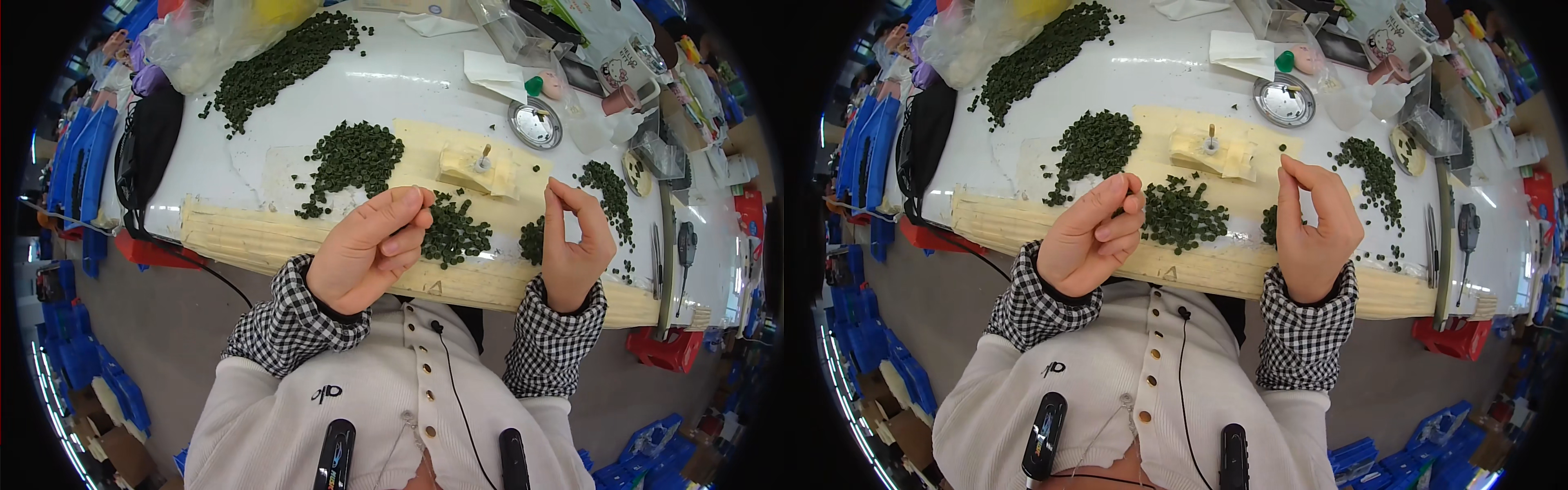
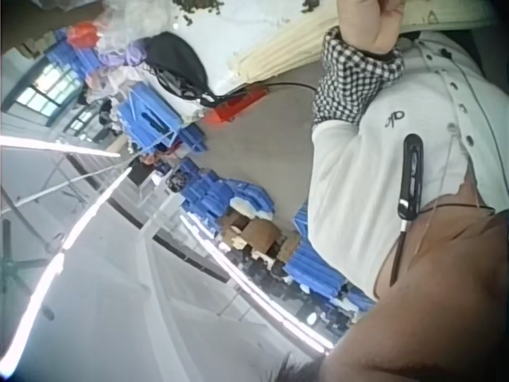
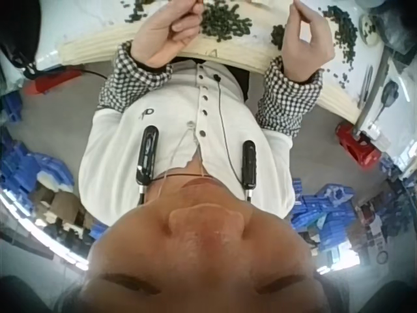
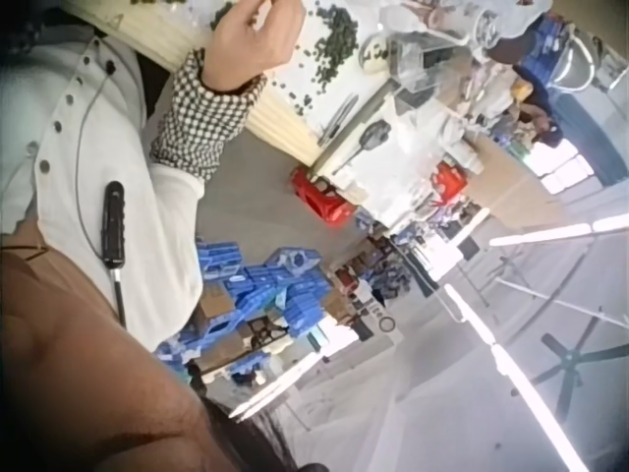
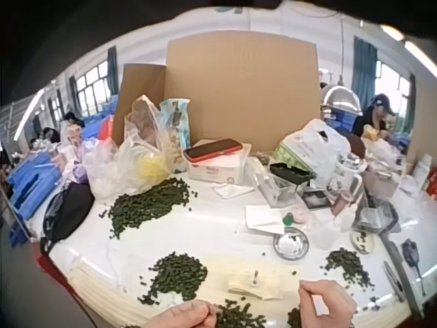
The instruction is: Manually picking small green components from a pile and precisely mounting them onto a white pin-based assembly fixture.
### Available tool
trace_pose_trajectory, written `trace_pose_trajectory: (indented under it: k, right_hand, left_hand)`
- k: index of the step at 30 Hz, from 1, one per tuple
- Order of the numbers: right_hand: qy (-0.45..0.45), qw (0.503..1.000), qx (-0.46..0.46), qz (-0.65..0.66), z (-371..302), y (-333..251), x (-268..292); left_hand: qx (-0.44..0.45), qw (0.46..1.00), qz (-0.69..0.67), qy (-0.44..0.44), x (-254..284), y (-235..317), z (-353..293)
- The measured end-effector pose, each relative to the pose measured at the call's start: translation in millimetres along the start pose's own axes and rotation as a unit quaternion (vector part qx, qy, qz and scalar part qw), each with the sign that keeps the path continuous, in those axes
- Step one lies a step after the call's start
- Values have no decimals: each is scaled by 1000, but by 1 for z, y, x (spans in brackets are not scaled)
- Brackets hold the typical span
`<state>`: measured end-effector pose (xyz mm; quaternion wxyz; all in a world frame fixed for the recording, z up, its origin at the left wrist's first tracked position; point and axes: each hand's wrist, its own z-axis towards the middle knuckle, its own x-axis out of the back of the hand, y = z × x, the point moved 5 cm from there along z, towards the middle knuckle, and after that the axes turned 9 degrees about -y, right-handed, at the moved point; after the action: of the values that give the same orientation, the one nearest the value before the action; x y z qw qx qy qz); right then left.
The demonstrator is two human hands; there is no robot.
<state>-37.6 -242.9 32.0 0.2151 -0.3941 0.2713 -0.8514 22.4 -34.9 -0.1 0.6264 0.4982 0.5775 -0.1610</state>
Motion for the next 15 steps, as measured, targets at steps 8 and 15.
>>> trace_pose_trajectory:
  k: [8, 15]
  right_hand:
    - [-52, 984, -71, 158, -9, -14, 2]
    - [-117, 950, -86, 278, -22, -36, -22]
  left_hand:
    - [18, 998, 45, -38, 2, -11, 16]
    - [23, 997, 69, -15, 3, -10, 12]
